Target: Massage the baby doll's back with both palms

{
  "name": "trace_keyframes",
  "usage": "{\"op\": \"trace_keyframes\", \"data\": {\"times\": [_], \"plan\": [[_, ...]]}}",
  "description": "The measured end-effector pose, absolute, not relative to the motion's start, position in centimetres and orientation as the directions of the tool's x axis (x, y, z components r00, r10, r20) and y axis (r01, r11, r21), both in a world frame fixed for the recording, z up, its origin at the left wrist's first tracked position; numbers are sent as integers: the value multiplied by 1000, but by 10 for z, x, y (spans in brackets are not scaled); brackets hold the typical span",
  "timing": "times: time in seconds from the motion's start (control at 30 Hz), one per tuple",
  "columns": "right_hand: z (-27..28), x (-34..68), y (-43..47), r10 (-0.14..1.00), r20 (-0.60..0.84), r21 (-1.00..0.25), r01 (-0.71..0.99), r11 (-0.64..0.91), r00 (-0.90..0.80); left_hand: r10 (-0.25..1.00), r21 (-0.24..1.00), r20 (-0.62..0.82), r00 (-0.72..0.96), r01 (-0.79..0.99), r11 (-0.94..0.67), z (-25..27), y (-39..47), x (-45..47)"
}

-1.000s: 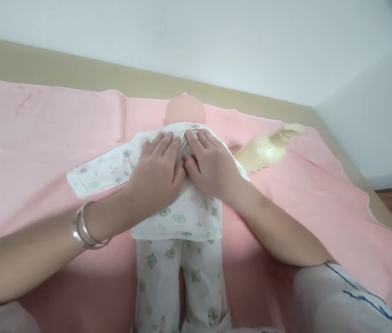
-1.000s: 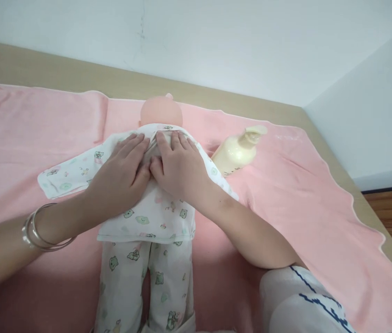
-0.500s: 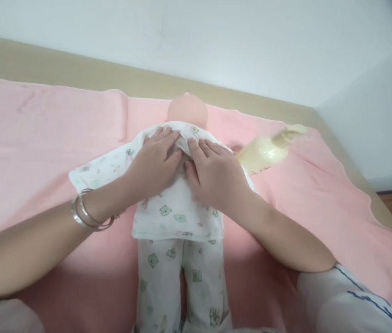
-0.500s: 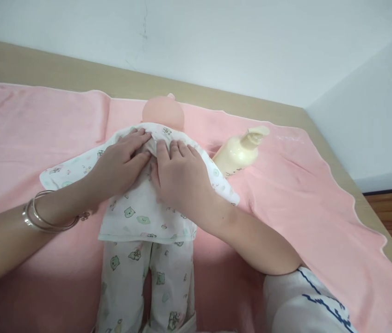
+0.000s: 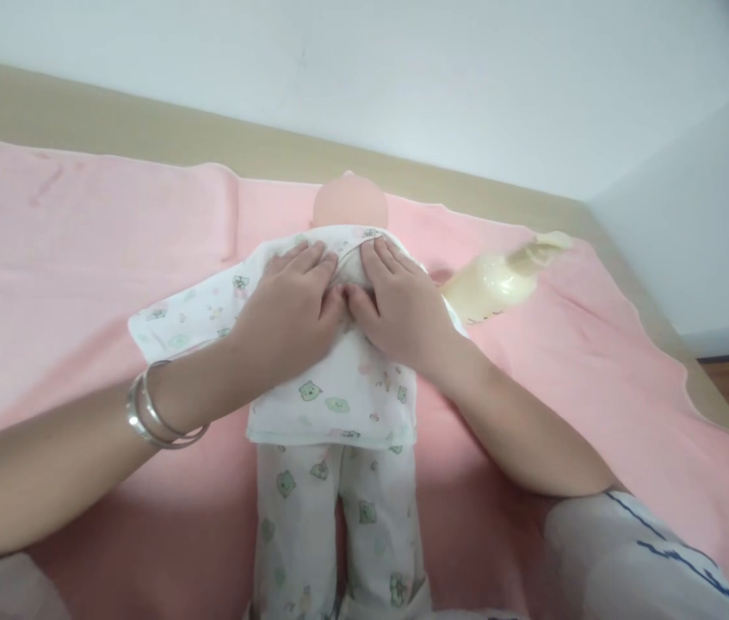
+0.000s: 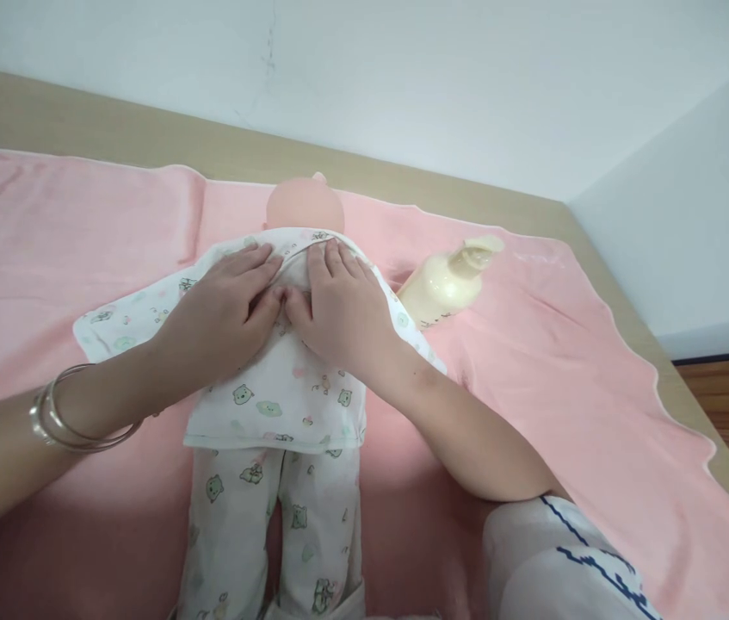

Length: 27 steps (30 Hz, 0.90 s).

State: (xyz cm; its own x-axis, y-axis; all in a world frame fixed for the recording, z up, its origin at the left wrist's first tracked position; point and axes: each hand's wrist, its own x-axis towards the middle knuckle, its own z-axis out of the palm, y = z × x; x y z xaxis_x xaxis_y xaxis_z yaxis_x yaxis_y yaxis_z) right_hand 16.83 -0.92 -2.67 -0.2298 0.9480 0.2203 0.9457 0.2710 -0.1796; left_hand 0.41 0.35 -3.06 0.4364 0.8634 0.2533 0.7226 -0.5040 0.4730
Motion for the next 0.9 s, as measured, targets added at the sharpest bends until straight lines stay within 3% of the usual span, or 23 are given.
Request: {"op": "trace_keyframes", "data": {"times": [0.27,0.5,0.9], "plan": [[-25,167,-15,937,227,-126,945,300,-267,858,533,246,450,677,-508,-24,5,2],[-19,159,-37,899,285,-7,937,350,-333,866,573,225,447,657,-489,-27,22,-2],[-19,167,-15,943,221,-146,948,284,-248,843,412,216,492,737,-536,-25,5,2]]}}
